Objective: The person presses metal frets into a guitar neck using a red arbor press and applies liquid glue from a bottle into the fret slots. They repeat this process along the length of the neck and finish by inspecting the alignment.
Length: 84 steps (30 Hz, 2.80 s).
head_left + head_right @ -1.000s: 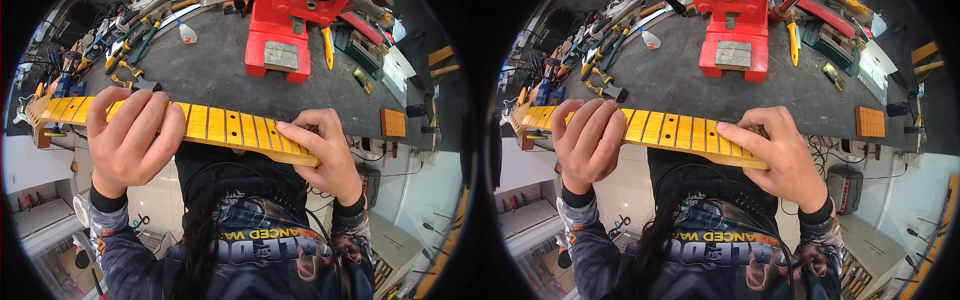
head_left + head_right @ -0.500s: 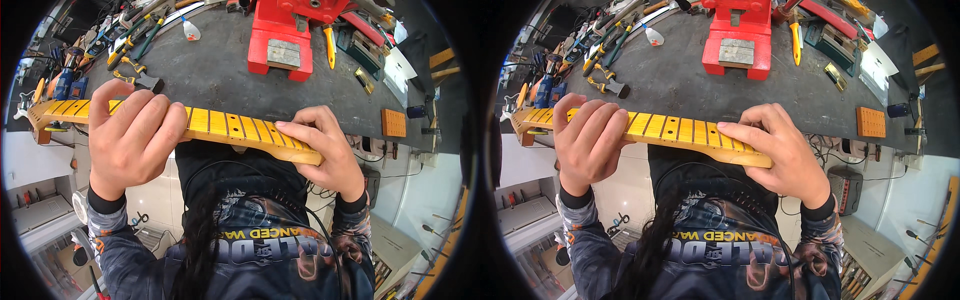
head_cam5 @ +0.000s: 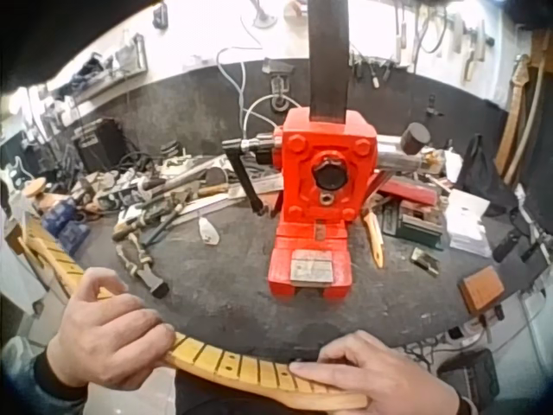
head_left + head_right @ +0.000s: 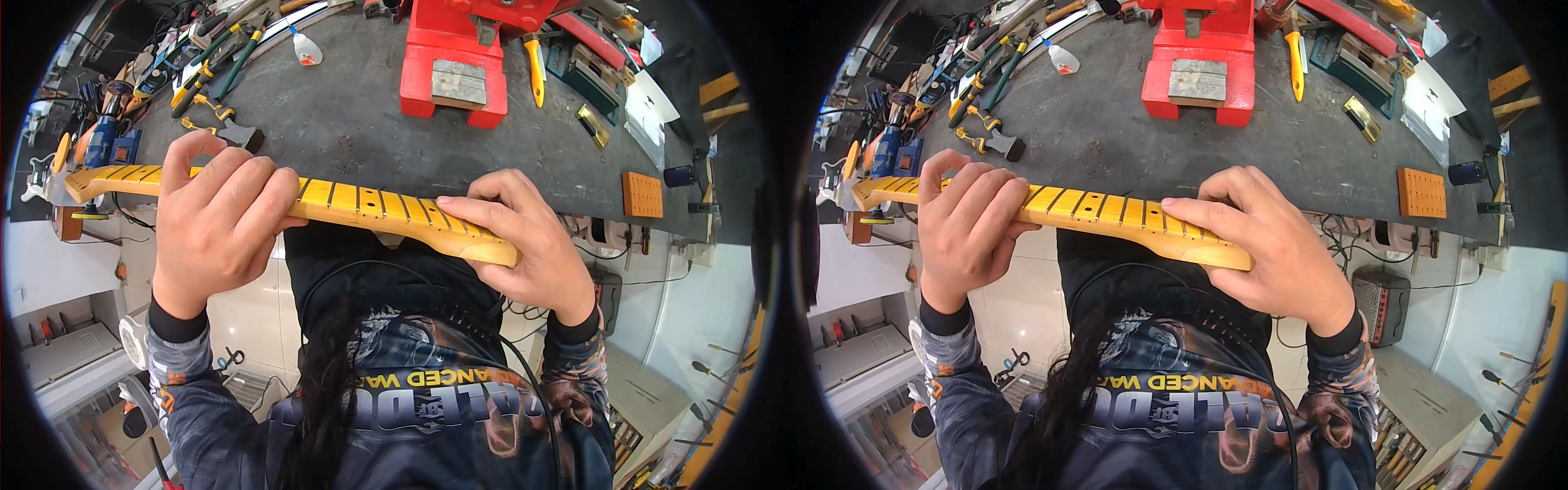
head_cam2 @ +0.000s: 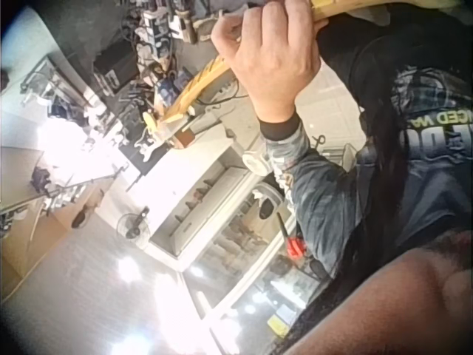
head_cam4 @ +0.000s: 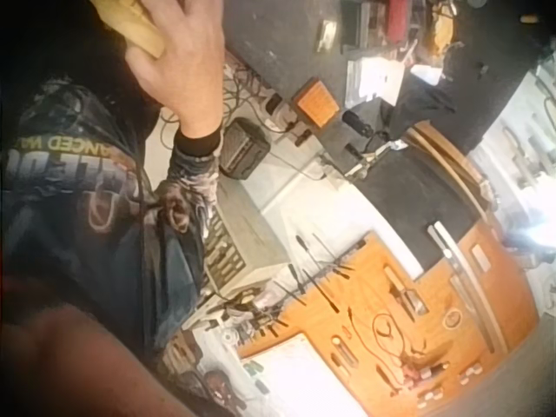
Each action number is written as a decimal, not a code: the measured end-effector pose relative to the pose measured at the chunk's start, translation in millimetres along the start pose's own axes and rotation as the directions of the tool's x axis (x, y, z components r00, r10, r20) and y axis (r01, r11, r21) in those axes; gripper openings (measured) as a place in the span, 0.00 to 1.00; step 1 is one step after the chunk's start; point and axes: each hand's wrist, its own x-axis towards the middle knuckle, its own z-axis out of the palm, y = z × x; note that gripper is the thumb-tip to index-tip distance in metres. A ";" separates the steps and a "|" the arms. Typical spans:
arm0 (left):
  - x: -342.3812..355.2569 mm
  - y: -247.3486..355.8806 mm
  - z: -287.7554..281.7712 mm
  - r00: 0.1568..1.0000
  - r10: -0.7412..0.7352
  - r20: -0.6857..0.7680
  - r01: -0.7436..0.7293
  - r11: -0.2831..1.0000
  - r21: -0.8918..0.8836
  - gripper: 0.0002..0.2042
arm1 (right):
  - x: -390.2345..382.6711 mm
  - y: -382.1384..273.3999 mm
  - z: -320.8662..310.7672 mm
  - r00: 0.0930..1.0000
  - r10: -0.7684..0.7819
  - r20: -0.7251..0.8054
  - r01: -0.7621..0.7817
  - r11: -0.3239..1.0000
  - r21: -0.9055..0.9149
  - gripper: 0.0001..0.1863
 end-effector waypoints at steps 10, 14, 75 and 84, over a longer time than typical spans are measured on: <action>-3.8 -4.6 8.8 1.000 -0.003 0.031 0.005 0.998 -0.062 0.18 | 4.5 -3.0 -2.9 0.999 0.010 0.033 -0.010 1.000 0.008 0.36; -6.3 -6.3 9.7 0.999 -0.007 0.044 0.011 0.996 -0.093 0.18 | 6.8 -6.9 -5.9 0.999 0.007 0.049 -0.006 1.000 -0.005 0.34; 67.6 -142.2 156.6 0.660 -0.591 0.463 0.750 0.497 -0.435 0.24 | 21.2 61.7 40.3 0.956 0.121 -0.269 -0.098 0.991 0.095 0.21; 62.7 -131.1 131.4 0.683 -0.663 0.305 0.701 0.479 -0.528 0.18 | 21.3 62.4 39.3 0.961 0.125 -0.248 -0.107 0.991 0.084 0.22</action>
